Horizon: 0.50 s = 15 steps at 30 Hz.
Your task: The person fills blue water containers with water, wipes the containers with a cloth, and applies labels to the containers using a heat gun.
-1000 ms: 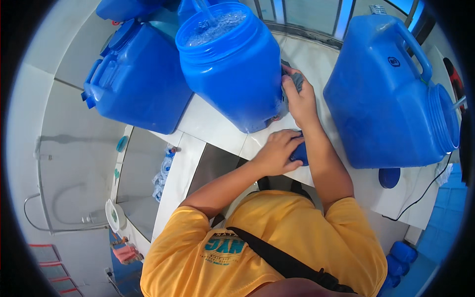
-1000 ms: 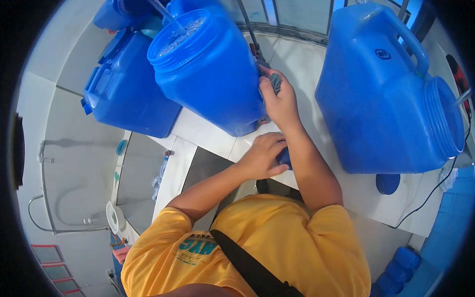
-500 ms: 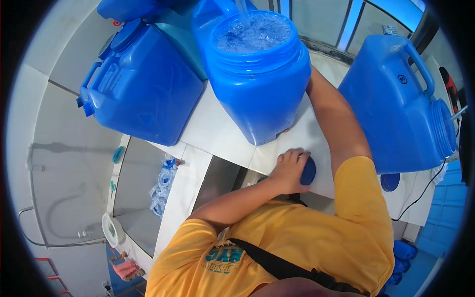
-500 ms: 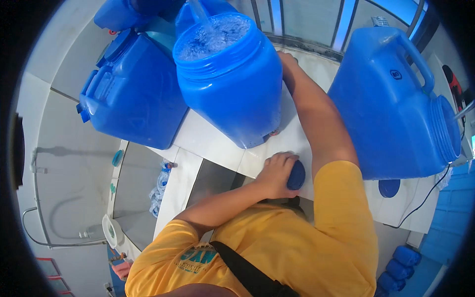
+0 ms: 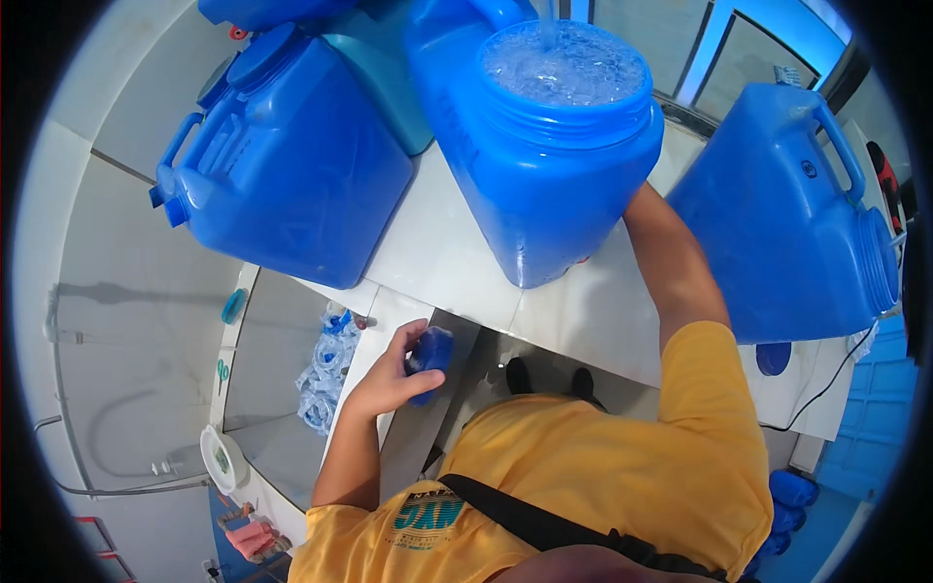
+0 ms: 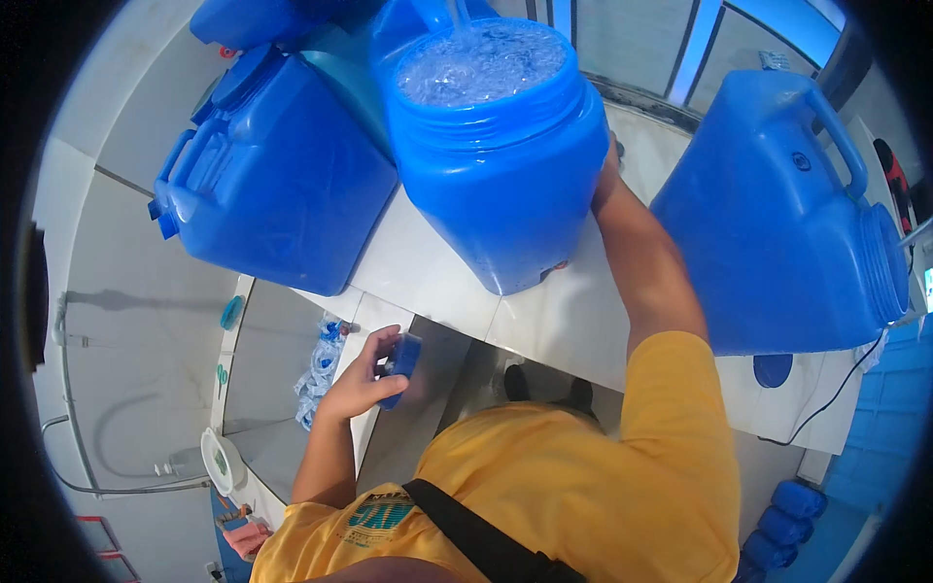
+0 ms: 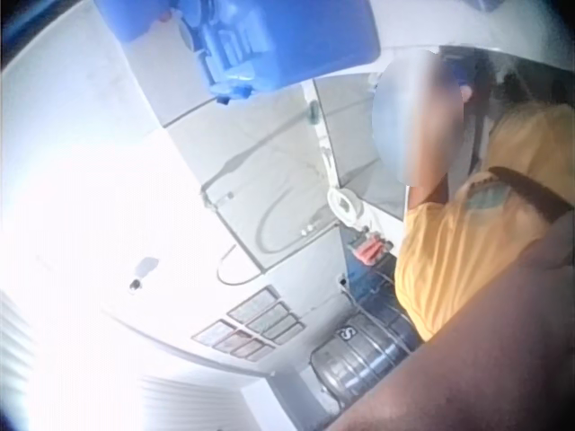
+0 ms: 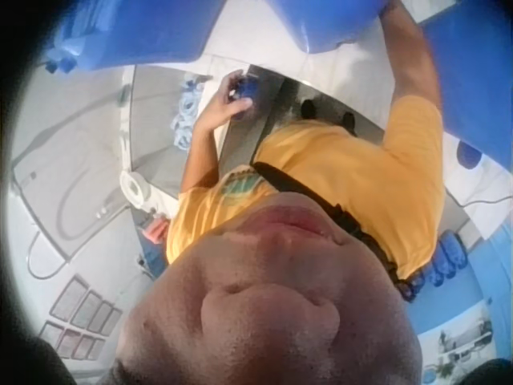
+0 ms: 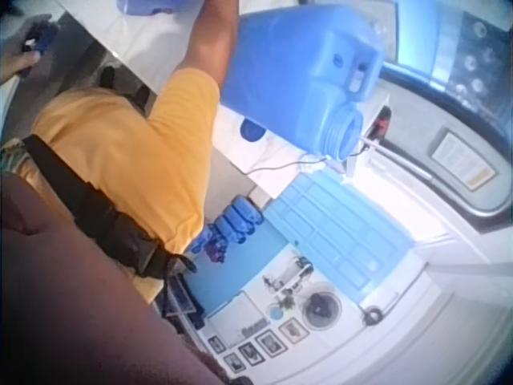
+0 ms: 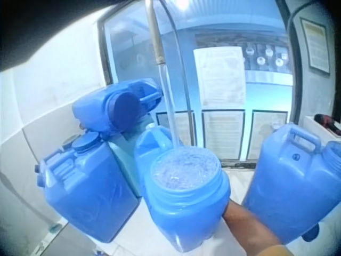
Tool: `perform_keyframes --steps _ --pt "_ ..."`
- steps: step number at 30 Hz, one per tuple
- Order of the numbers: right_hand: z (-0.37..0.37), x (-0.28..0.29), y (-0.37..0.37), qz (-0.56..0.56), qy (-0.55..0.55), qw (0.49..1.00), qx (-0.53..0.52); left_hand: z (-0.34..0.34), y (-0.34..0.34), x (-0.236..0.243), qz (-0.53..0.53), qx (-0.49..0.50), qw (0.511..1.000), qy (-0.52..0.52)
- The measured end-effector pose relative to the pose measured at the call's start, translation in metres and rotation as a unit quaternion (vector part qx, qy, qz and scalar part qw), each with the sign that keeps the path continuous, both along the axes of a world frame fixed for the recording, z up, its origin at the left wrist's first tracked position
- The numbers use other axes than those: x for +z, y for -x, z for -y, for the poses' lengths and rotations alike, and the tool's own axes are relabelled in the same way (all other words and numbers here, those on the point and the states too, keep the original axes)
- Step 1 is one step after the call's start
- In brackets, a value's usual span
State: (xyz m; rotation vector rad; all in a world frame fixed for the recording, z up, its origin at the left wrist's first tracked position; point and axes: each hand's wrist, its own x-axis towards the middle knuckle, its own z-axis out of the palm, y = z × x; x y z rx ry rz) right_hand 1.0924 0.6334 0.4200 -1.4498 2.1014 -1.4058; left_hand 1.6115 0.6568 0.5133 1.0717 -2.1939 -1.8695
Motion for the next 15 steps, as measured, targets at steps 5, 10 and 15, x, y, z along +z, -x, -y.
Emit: perform_keyframes --steps 5,10,15 --pt "-0.023 -0.005 0.003 -0.048 0.032 0.997 -0.043 0.004 0.001 -0.004 -0.021 0.025 0.998 0.044" --pt "-0.069 0.087 -0.072 0.333 0.08 0.932 -0.117 0.02 0.054 -0.026 0.051 -0.036 0.929 0.364" --pt "-0.067 0.208 -0.101 0.244 0.303 0.921 -0.017 0.045 0.094 -0.061 0.098 -0.043 0.887 0.448"
